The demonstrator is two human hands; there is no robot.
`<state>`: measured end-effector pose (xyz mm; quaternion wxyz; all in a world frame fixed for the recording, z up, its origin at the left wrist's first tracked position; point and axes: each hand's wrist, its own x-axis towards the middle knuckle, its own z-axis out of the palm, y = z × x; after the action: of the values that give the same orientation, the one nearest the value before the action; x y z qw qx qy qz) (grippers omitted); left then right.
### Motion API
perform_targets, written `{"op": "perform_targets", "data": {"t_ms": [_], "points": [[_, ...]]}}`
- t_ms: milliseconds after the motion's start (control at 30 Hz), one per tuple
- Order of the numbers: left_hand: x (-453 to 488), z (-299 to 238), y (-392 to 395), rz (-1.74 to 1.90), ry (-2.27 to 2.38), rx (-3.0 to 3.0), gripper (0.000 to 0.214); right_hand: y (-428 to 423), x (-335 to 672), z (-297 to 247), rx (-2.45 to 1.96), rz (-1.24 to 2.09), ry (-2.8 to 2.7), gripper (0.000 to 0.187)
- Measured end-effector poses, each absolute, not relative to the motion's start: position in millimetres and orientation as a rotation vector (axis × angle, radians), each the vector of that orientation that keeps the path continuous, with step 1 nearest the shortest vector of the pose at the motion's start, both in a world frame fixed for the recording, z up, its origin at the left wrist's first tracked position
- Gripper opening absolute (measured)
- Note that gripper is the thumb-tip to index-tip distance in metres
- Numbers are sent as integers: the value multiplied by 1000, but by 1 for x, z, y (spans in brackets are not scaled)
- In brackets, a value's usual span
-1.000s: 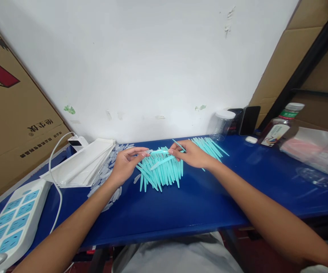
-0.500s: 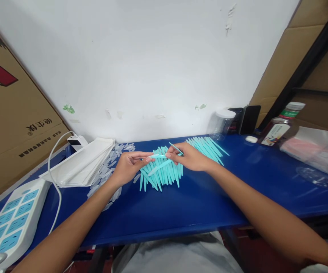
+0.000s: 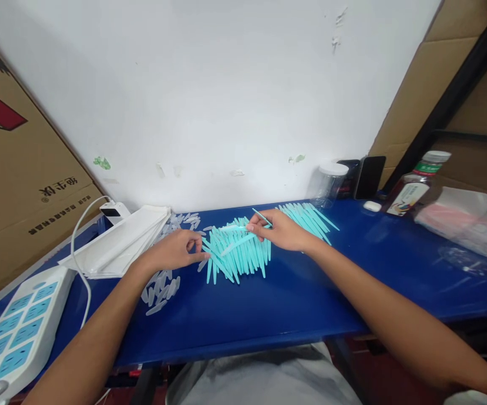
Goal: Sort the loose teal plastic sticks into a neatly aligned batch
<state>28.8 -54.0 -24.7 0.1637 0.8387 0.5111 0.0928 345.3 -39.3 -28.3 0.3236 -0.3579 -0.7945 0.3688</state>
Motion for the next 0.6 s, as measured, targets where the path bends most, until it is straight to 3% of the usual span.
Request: {"op": "perform_targets", "data": {"t_ms": [600], "points": [[20, -35, -47, -54, 1327, 2163, 41, -39, 345, -29, -930, 972, -2100, 31]]}}
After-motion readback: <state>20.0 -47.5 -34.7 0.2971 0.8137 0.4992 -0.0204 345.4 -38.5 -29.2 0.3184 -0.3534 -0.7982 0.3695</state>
